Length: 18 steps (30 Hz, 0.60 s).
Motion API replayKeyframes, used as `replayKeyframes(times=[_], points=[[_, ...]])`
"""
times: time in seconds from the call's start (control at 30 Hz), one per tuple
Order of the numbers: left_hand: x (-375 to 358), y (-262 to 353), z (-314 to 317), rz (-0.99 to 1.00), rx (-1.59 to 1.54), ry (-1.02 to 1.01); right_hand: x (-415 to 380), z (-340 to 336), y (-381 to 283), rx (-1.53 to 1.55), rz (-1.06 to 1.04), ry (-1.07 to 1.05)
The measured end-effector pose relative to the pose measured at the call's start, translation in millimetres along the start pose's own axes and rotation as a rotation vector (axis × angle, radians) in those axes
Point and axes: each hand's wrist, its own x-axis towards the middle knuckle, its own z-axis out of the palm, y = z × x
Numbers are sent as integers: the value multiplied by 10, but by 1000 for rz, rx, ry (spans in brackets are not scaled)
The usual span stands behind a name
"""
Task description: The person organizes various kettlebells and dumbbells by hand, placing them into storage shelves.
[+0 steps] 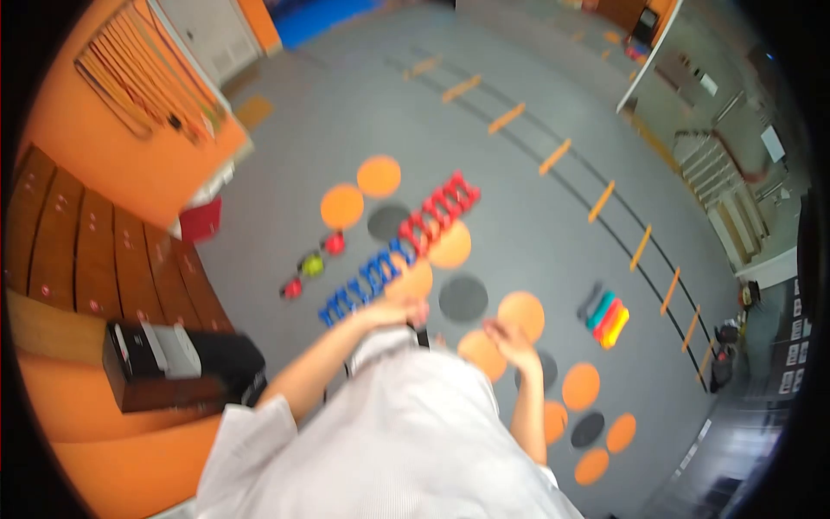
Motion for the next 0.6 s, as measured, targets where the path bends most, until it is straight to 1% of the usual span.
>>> replayKeyframes(times=[0.03, 0.07, 0.1, 0.13, 0.2, 0.27, 0.33, 0.4, 0.47, 0.5, 0.53, 0.57, 0.6], points=[[5, 42, 31, -64, -15, 90, -46, 40, -64, -13, -5, 41], [26, 67, 46, -105, 52, 126, -69, 57, -108, -14, -8, 30], [117, -73, 46, -141, 121, 125, -94, 96, -114, 35, 18, 4], [132, -60, 114, -117, 195, 114, -79, 94, -121, 87, 31, -18], [104, 146, 261, -161, 360, 34, -90, 92, -70, 48, 85, -52], [132, 85, 331, -95, 370, -36, -45, 135, -40, 30, 110, -81], [98, 64, 344, -154, 412, -1, -13, 113, -31, 12, 189, -121], [92, -45, 245, -197, 450, 23, 76, 76, -93, -20, 184, -148], [35, -156, 39, -178, 432, 78, 254, 61, -221, 51, 209, -140], [0, -215, -83, -179, 421, 104, 389, 55, -299, 35, 198, -152], [-85, -168, -176, -184, 406, 126, 503, 62, -437, 33, 195, -137], [-203, -63, -303, -231, 454, 149, 616, 82, -562, 30, 194, -125], [-245, -79, -425, -228, 433, 167, 750, 115, -674, 10, 190, -143]])
